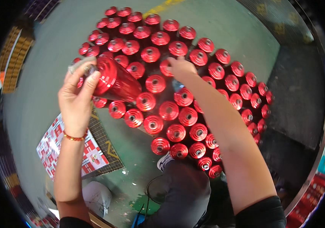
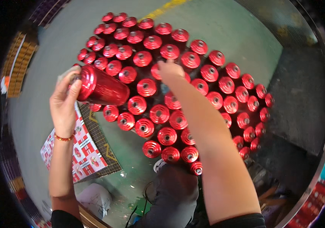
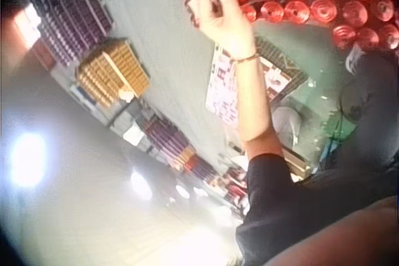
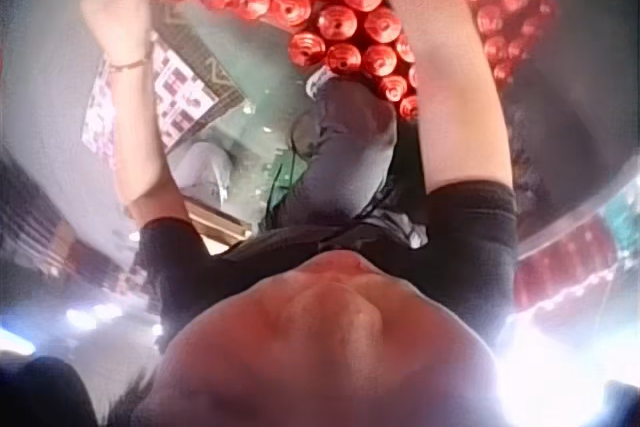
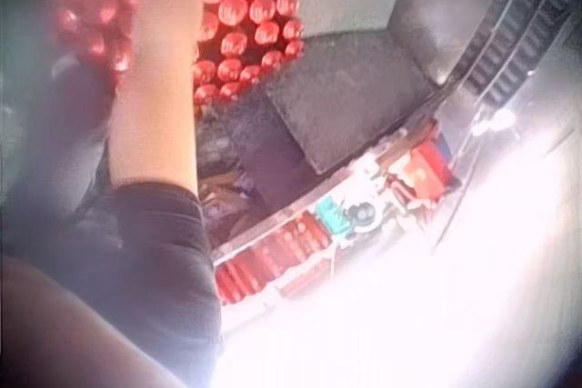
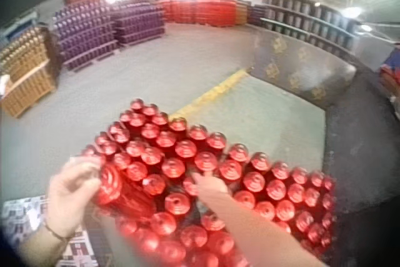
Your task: The person picks red cylindrical containers from a floor pile, places them on a metal table, and applies a gold label to each container. They smooth the label with a green tool and wipe the surface with a blue cloth. The person repeats this process for several containers.
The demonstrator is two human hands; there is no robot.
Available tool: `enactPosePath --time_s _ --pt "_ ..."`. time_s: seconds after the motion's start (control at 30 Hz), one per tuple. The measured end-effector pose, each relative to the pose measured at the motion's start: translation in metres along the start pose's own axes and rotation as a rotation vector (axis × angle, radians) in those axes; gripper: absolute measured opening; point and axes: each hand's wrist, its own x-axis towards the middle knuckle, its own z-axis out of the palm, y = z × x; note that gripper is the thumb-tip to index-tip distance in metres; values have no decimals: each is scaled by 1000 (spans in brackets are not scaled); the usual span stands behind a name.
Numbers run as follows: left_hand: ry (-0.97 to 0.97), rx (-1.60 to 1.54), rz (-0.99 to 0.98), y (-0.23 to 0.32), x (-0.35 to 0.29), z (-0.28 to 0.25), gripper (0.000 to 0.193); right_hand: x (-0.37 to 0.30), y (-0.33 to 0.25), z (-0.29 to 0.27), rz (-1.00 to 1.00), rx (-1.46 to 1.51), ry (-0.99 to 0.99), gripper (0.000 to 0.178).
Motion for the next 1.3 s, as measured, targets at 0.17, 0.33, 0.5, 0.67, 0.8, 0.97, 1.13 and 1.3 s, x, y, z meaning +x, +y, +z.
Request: enactPosePath --time_s 0.17,0.33,0.5,0.67,0.8,0.97,1.13,1.3 --pt "-79 56 108 -6 34 30 26 9 -14 19 -85 50 100 35" --pt "-81 124 260 1 68 48 26 -20 -11 0 -86 153 255 32" --pt "-26 149 367 -2 90 61 26 -93 13 -73 -145 157 551 33" --pt "-41 142 438 -31 96 99 28 -237 36 -155 -30 298 750 32" --pt "-97 94 348 -54 85 141 30 -373 65 -177 229 378 848 25" --pt "-156 249 425 -86 82 184 27 -514 91 -163 517 145 907 21" --pt "-236 338 405 -130 82 191 28 -597 105 -126 878 -43 790 25" --pt "-301 545 445 -169 84 203 30 -642 138 -78 1088 93 708 26"
